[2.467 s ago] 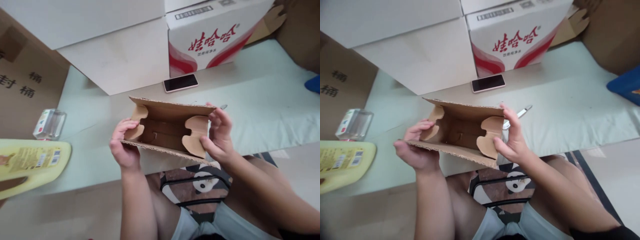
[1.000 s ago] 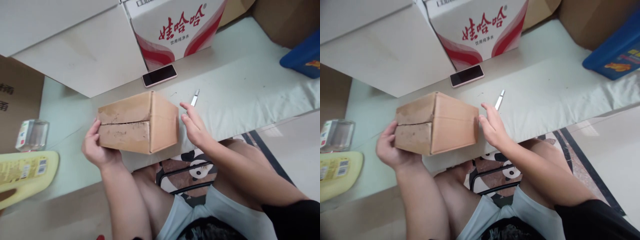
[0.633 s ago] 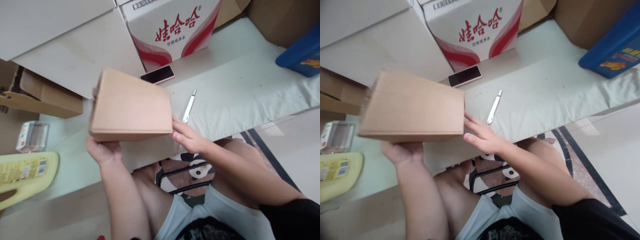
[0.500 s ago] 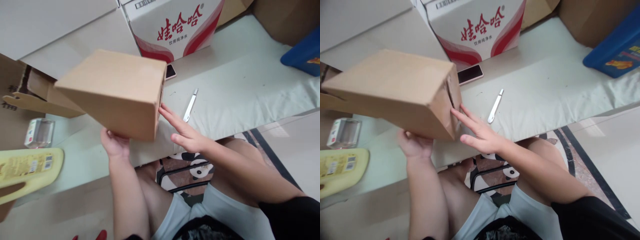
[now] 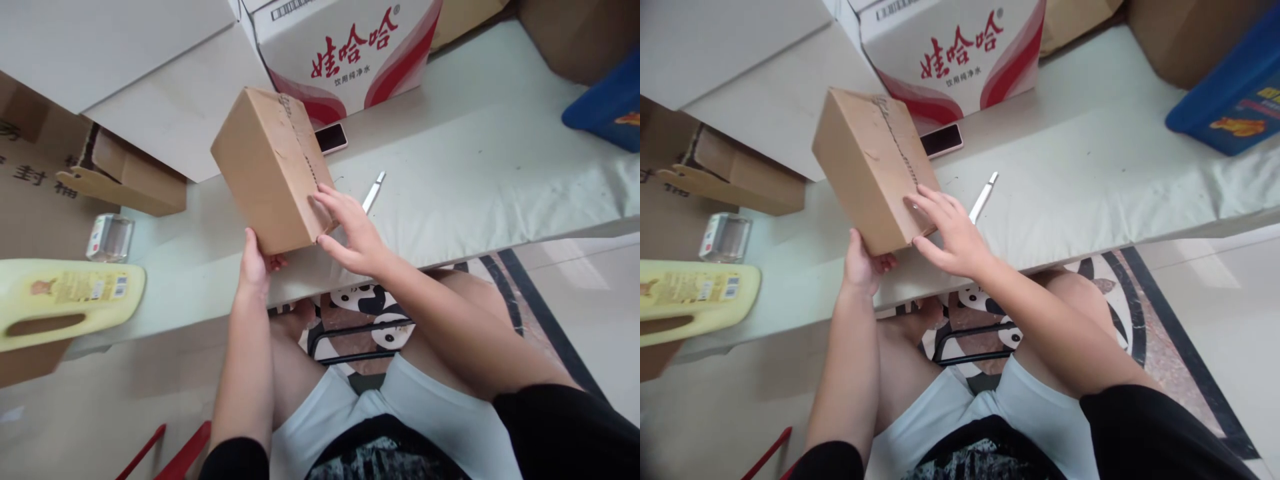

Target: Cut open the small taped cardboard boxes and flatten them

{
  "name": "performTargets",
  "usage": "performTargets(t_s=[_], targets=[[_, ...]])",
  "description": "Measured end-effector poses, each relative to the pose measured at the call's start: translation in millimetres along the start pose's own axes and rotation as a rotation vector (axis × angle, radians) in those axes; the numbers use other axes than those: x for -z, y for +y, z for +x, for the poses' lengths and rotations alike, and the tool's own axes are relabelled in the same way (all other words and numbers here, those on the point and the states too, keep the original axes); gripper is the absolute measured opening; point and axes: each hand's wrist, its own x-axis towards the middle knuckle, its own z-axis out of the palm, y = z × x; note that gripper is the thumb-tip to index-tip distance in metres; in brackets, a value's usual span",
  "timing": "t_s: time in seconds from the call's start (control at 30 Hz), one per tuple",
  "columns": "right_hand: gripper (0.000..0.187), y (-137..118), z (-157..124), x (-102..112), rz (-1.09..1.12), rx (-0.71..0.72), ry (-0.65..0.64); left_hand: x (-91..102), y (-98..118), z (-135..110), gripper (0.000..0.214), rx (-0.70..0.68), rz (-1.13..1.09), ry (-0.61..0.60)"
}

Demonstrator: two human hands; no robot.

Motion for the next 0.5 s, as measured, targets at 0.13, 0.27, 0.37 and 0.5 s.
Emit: performTargets(t_s=[0.13, 0.27, 0.37, 0.5], targets=[[0.059, -2, -3, 6, 0.006, -0.025, 0.151, -16.8, 6, -27, 0.061, 0.280, -0.071, -0.062], [0.049, -4, -6, 14, 0.046, -0.027, 0.219, -28.7, 1, -69, 0.045, 0.380, -0.142, -0.132], [0.041, -7, -11, 19, 0.071, -0.052, 0.228, -26.5, -10, -100, 0.035, 0.396, -0.030, -0.126], [0.033, -13, -19, 21, 0.113, -0.035, 0.166, -15.2, -16, -130, 0.021, 0.173, 0.152, 0.108]])
